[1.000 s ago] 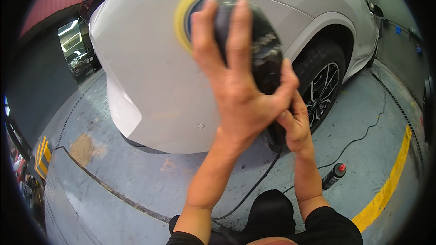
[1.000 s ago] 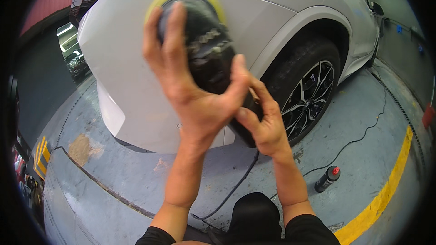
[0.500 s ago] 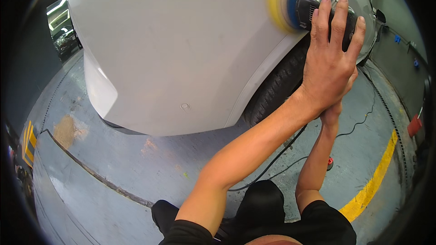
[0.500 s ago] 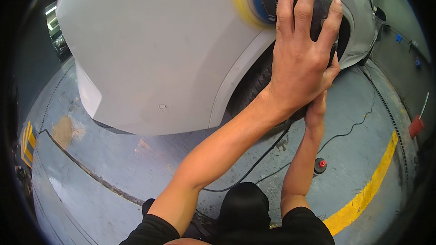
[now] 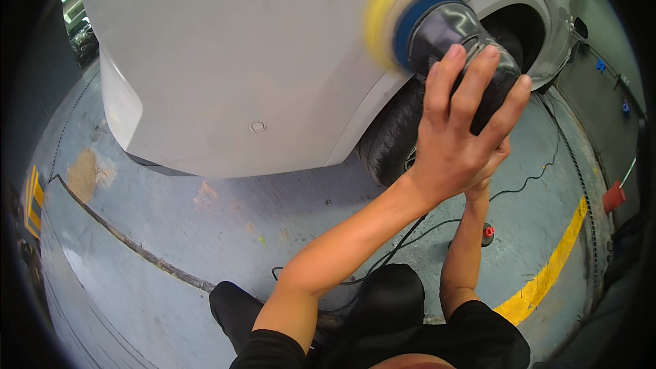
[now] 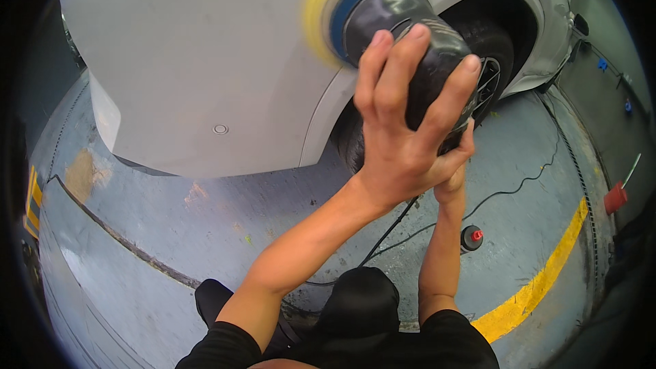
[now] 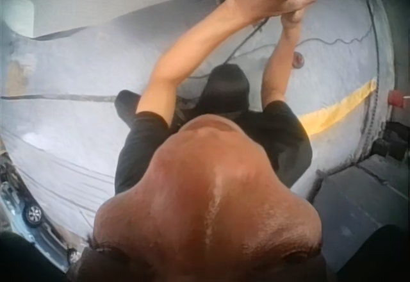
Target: The person uses a rotary polisher with a yellow pad to polish the rear bumper of a white car. They move the tool in circular motions across the surface, focusing on different sections of the bumper.
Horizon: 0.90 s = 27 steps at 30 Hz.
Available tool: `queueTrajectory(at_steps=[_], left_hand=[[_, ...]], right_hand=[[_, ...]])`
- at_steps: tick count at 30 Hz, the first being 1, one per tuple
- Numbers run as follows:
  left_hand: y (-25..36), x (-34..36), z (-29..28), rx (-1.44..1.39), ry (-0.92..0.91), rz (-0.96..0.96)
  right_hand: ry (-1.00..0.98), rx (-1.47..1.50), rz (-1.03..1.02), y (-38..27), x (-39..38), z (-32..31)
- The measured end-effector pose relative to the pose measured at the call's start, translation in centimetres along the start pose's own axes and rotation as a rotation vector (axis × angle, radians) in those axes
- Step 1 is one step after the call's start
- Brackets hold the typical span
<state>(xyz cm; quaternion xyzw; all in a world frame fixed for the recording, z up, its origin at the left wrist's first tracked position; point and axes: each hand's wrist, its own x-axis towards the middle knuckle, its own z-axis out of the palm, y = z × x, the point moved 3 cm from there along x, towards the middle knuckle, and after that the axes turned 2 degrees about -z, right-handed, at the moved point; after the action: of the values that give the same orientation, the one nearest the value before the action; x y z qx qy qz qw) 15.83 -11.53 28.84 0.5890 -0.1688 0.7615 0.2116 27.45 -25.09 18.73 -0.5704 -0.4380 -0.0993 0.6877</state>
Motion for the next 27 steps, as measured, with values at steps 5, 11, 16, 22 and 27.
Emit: queueTrajectory(at_steps=[5, 11, 16, 22, 27], left_hand=[[-0.1, -2.9, -1.5, 0.089, 0.009, -0.019], [0.0, -6.5, -3.3, 0.142, -0.031, -0.090], [0.4, -8.9, -4.4, 0.140, 0.005, -0.194], [0.1, -12.8, -6.0, 0.185, 0.014, -0.268], [0.0, -15.5, -8.2, 0.176, -0.011, -0.311]], right_hand=[[-0.021, -0.044, -0.081, 1.7, -2.5, 0.6], [-0.033, -0.161, -0.059, 2.5, -3.3, 1.4], [-0.075, -0.255, -0.073, 2.4, -2.5, 2.5], [-0.148, -0.336, -0.048, 3.6, -3.6, 4.5], [-0.208, -0.362, -0.017, 4.6, -5.7, 5.9]])
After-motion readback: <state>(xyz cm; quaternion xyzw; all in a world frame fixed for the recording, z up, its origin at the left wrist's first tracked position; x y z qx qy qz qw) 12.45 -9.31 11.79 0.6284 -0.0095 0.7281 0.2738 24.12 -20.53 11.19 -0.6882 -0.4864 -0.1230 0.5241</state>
